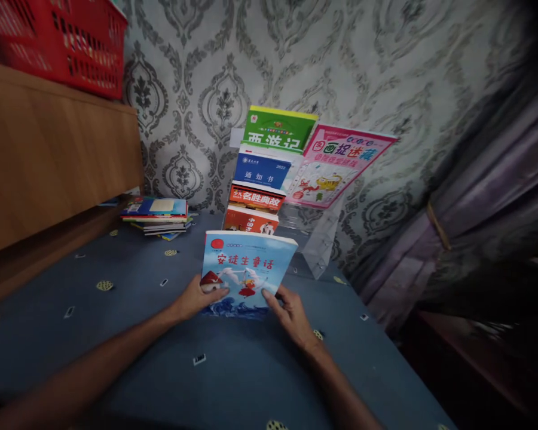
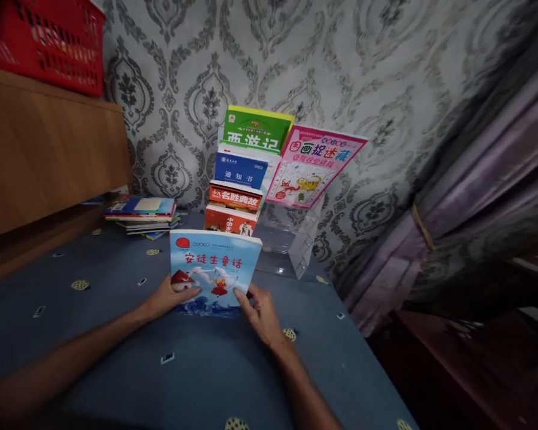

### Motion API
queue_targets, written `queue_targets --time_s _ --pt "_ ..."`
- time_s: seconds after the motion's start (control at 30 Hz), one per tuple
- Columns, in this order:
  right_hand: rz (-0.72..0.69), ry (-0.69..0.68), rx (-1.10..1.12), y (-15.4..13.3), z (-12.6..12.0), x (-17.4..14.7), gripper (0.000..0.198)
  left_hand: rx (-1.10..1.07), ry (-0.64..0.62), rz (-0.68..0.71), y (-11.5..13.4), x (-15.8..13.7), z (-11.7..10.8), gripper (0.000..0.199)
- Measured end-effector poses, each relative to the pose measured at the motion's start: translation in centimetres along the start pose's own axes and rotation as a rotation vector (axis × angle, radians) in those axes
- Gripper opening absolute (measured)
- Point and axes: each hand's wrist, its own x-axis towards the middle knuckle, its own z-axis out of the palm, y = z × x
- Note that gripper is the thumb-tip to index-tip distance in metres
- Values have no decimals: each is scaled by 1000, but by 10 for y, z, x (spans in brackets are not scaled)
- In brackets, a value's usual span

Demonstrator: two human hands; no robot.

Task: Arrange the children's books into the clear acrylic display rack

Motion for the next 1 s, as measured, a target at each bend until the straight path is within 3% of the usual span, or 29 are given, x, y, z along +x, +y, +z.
queue_targets --time_s 0.2,0.5,0.7,1.0 --pt "23 -14 68 -4 0 2 40 17 -36 34 -8 3 -6 72" --pt "67 18 158 -4 -4 5 40 186 -177 158 15 3 -12 56" --pt "79 42 250 -7 -2 4 37 421 29 403 23 1 -14 54" --pt "86 -16 457 -2 -2 2 41 728 111 475 -2 9 -32 48"
